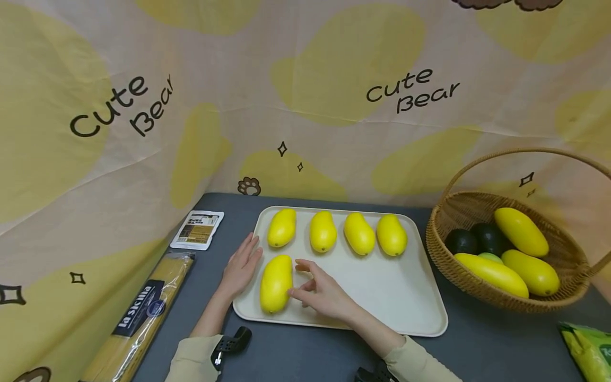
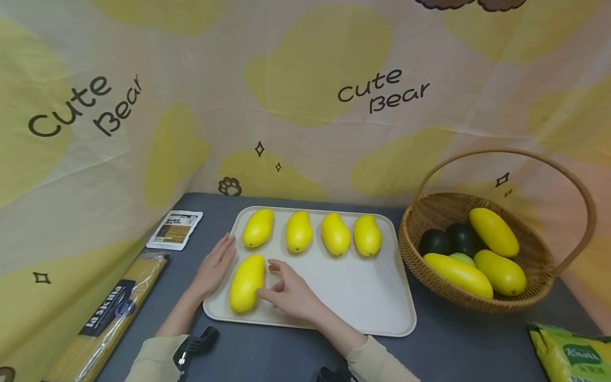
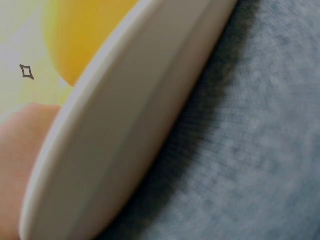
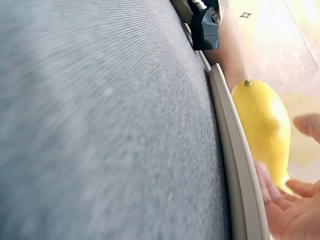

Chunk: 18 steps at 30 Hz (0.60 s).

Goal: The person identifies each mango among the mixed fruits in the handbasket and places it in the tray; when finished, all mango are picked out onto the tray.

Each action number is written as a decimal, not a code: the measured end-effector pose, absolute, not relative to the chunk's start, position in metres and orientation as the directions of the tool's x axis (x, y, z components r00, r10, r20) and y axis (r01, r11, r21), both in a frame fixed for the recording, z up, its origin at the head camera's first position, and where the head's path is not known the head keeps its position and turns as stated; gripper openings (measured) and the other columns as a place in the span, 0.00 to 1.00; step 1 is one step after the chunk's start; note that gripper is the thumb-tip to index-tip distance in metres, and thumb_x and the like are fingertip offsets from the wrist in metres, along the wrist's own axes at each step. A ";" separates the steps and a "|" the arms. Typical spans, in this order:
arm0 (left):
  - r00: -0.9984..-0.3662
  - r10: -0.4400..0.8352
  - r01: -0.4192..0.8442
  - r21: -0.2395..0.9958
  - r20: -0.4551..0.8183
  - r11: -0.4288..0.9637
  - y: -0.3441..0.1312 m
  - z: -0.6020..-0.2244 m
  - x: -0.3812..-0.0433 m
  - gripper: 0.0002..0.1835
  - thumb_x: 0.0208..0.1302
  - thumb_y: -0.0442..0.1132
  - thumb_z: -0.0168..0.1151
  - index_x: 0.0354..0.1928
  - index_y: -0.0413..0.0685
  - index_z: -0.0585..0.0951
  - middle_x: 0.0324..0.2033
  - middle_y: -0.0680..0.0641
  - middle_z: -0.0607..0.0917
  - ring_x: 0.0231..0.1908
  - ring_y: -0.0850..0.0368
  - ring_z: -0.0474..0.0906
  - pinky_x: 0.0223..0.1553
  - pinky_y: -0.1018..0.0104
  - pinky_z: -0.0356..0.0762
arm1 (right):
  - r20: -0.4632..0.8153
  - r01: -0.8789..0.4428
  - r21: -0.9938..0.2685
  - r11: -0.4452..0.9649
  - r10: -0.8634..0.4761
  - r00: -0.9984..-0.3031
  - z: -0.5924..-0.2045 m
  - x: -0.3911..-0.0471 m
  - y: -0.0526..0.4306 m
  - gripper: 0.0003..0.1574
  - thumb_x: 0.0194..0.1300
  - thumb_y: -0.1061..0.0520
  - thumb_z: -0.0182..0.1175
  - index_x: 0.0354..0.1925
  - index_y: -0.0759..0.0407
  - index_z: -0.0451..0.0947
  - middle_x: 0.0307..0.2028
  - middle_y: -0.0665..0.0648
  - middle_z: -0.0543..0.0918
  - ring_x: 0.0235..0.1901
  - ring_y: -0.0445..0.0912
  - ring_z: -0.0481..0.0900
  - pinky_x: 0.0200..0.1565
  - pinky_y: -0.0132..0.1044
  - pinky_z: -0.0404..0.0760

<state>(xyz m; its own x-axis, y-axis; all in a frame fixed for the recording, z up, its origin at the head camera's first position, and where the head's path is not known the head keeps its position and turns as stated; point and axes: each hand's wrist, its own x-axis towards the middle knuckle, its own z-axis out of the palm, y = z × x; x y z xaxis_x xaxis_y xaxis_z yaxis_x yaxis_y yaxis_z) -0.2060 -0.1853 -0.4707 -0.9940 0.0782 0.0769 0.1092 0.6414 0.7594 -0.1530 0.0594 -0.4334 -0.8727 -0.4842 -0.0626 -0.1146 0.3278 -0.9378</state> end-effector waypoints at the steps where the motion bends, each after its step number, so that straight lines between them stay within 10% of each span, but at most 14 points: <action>1: -0.994 0.077 0.109 0.760 0.078 0.641 -0.185 -0.470 -0.206 0.30 0.78 0.51 0.40 0.74 0.41 0.60 0.75 0.42 0.52 0.72 0.37 0.47 0.66 0.33 0.42 | -0.042 -0.133 -0.935 0.329 -0.475 -0.879 -0.432 -0.152 0.062 0.34 0.67 0.49 0.63 0.67 0.55 0.67 0.62 0.57 0.74 0.36 0.45 0.82 0.35 0.36 0.81; 6: -0.994 0.082 0.112 0.757 0.077 0.643 -0.183 -0.470 -0.206 0.30 0.77 0.51 0.41 0.73 0.41 0.60 0.75 0.41 0.52 0.72 0.36 0.47 0.66 0.33 0.43 | 0.027 -0.180 -0.937 0.300 -0.448 -0.893 -0.421 -0.148 0.084 0.15 0.69 0.54 0.60 0.51 0.57 0.81 0.47 0.57 0.84 0.39 0.48 0.81 0.35 0.37 0.82; 18: -0.993 0.111 0.103 0.748 0.040 0.656 -0.188 -0.473 -0.208 0.32 0.78 0.53 0.40 0.75 0.43 0.56 0.76 0.42 0.48 0.73 0.36 0.44 0.66 0.33 0.40 | 0.043 -0.233 -0.905 0.355 -0.470 -0.882 -0.372 -0.137 0.156 0.16 0.71 0.56 0.58 0.55 0.54 0.78 0.47 0.55 0.83 0.46 0.49 0.79 0.45 0.37 0.79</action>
